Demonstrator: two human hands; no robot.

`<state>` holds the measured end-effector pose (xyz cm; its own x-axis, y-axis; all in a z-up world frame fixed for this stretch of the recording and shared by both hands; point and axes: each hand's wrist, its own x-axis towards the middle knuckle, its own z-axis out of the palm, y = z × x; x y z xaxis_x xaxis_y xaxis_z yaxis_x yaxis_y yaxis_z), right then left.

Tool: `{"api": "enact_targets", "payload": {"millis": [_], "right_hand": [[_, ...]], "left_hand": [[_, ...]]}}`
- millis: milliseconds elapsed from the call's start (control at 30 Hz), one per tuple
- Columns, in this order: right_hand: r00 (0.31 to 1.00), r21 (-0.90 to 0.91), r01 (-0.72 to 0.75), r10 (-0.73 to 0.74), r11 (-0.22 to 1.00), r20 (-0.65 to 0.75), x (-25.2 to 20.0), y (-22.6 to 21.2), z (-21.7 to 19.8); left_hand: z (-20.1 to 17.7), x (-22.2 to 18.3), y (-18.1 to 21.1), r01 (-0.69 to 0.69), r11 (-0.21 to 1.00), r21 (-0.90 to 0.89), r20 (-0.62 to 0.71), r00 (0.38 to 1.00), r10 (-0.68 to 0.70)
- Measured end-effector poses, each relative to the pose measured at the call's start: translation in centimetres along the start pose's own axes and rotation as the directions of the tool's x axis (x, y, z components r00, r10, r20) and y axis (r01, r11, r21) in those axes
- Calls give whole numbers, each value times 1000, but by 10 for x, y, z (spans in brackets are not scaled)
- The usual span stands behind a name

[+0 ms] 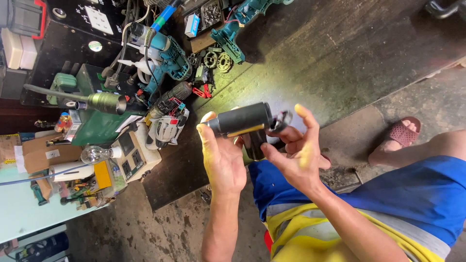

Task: Disassembling a handheld electronic device using a screwdriver and pliers at a repair bench.

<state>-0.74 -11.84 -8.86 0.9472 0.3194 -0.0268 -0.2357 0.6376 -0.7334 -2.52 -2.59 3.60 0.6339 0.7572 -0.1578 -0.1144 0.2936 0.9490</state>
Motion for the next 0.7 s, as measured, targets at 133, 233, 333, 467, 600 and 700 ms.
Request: {"api": "enact_targets", "payload": {"millis": [133,233,333,467,600,700], "right_hand": [[1000,2,8,-8,1000,22,11,-21,5],[997,35,-17,14,999,74,14,-21,-1],[992,47,-56,50,997,118,15,-32,0],[977,54,-88,76,995,201,17,-31,-6],[969,-27,-17,23,1000,246,18,-30,-6],[967,-108,87,-58,990,249,14,-17,-7]], "left_hand": [[-12,3,-6,24,999,33,24,999,-25],[-8,3,-6,-11,1000,23,18,1000,11],[-7,6,-9,-166,982,87,21,986,165],[-13,19,-17,-253,965,65,-10,967,254],[-31,31,-35,-371,920,126,-21,926,376],[-30,34,-38,-460,869,180,-17,882,471]]}}
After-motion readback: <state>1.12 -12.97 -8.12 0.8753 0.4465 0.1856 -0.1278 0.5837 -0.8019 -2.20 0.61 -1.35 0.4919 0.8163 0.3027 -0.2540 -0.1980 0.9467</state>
